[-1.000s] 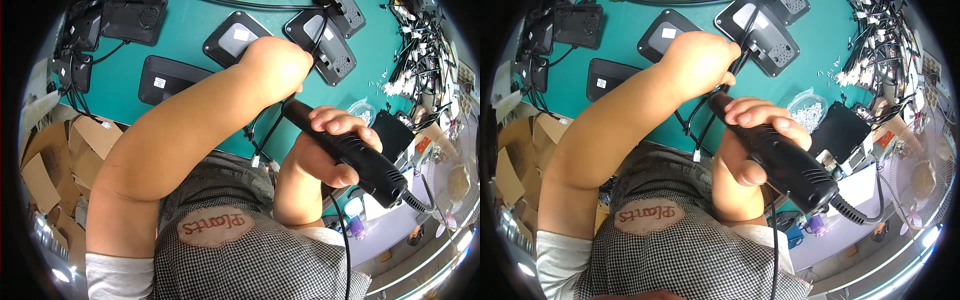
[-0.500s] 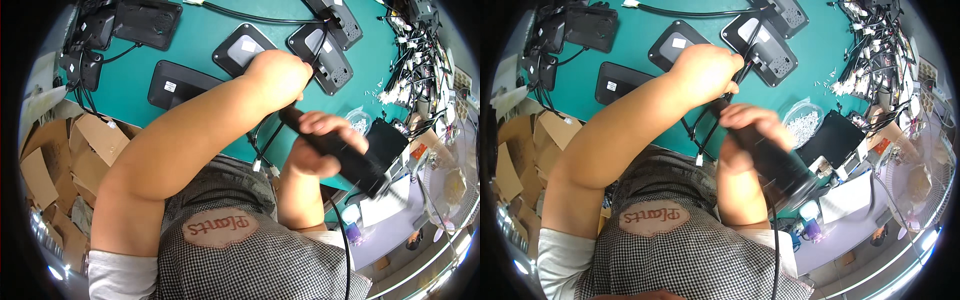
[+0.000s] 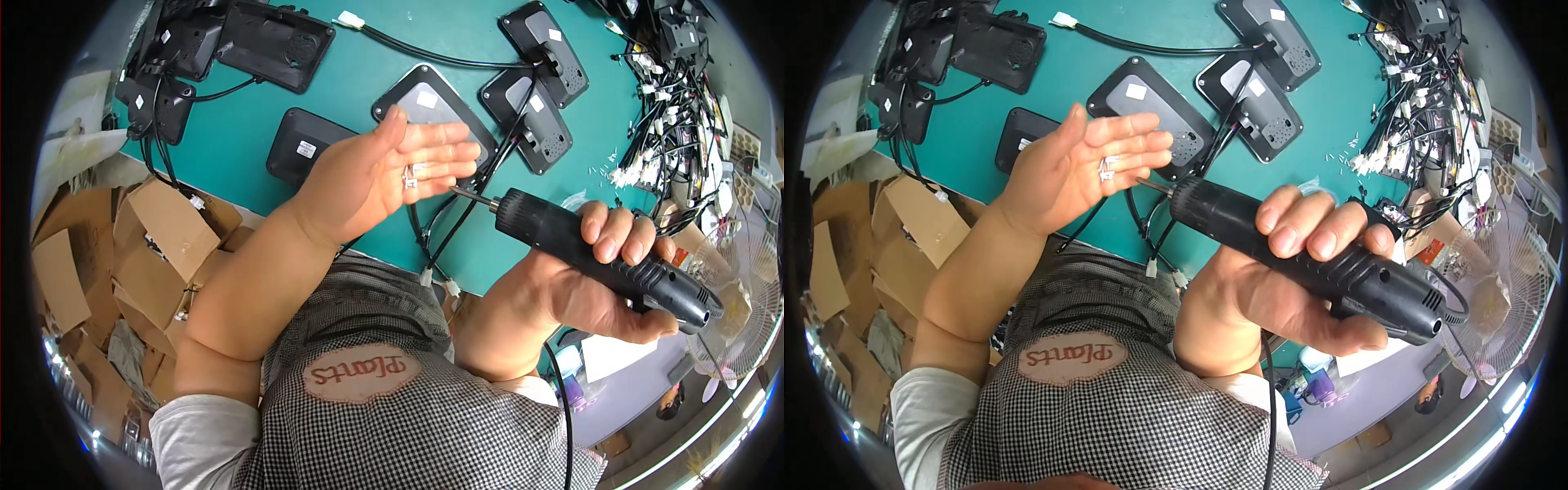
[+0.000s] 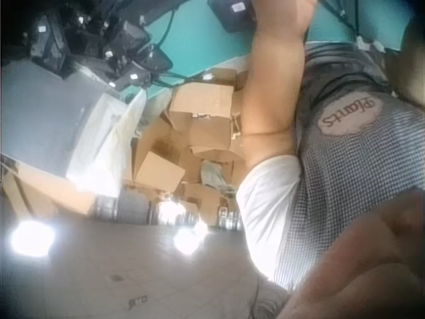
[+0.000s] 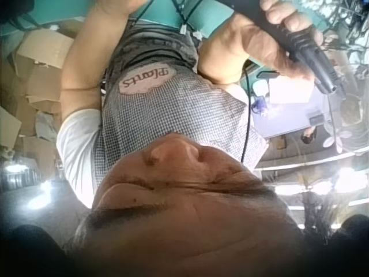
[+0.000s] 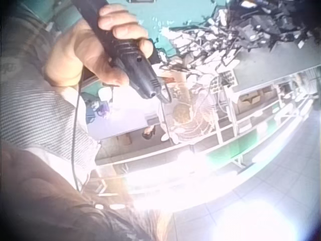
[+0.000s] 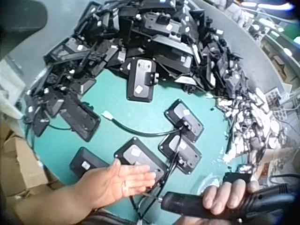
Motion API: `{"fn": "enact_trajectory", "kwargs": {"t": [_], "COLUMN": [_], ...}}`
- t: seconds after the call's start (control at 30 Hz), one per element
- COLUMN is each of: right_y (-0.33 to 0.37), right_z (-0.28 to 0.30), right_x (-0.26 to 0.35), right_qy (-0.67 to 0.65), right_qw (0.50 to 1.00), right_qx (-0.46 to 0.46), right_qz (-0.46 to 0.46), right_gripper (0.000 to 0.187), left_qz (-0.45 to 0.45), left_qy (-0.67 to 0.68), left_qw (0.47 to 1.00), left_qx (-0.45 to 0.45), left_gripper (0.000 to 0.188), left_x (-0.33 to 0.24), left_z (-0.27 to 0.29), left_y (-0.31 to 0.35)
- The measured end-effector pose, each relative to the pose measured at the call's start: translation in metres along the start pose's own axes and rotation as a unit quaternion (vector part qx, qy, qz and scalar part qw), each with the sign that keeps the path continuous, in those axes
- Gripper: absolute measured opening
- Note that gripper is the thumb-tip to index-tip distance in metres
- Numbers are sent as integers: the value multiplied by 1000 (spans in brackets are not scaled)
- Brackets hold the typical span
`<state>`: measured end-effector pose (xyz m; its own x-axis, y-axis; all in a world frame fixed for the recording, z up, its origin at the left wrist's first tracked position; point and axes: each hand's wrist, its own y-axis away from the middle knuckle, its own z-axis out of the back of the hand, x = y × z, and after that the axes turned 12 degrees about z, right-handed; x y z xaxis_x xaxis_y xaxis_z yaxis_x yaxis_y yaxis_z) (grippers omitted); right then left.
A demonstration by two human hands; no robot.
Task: The person uses a power screwdriver to fasten screws into the back of several black rectangular electronic devices on a green workbench. They pick up screws from a clear container and systematically tighten them into the devices, moving from one unit to the next.
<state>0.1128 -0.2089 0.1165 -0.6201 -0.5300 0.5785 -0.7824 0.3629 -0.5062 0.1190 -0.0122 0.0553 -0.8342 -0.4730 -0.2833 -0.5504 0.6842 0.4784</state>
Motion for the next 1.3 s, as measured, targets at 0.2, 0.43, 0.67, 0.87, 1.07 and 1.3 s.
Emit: {"fn": "enact_trajectory", "kwargs": {"t": [0.2,0.43,0.67,0.87,1.07,1.3], "right_y": [7,10,6,4,2,7], "right_z": [-11,-12,-12,-14,-18,-32], "right_x": [-19,-29,-30,-28,-31,-44], "right_qy": [-20,-17,-7,-18,-30,-47], "right_qw": [999,999,998,998,997,995], "right_qx": [22,44,48,5,22,40], "right_qz": [-21,-26,-39,-53,-69,-85], "right_gripper": [72,73,71,69,70,70], "left_qz": [-22,-37,6,-2,-21,-17], "left_qy": [-31,-56,-134,-142,-185,-291], "left_qw": [999,998,988,975,967,937], "left_qx": [32,10,-80,-171,-174,-193], "left_gripper": [68,49,17,18,24,22], "left_x": [11,14,16,16,13,7], "left_z": [1,9,22,18,6,20], "left_y": [16,22,23,25,30,48]}}
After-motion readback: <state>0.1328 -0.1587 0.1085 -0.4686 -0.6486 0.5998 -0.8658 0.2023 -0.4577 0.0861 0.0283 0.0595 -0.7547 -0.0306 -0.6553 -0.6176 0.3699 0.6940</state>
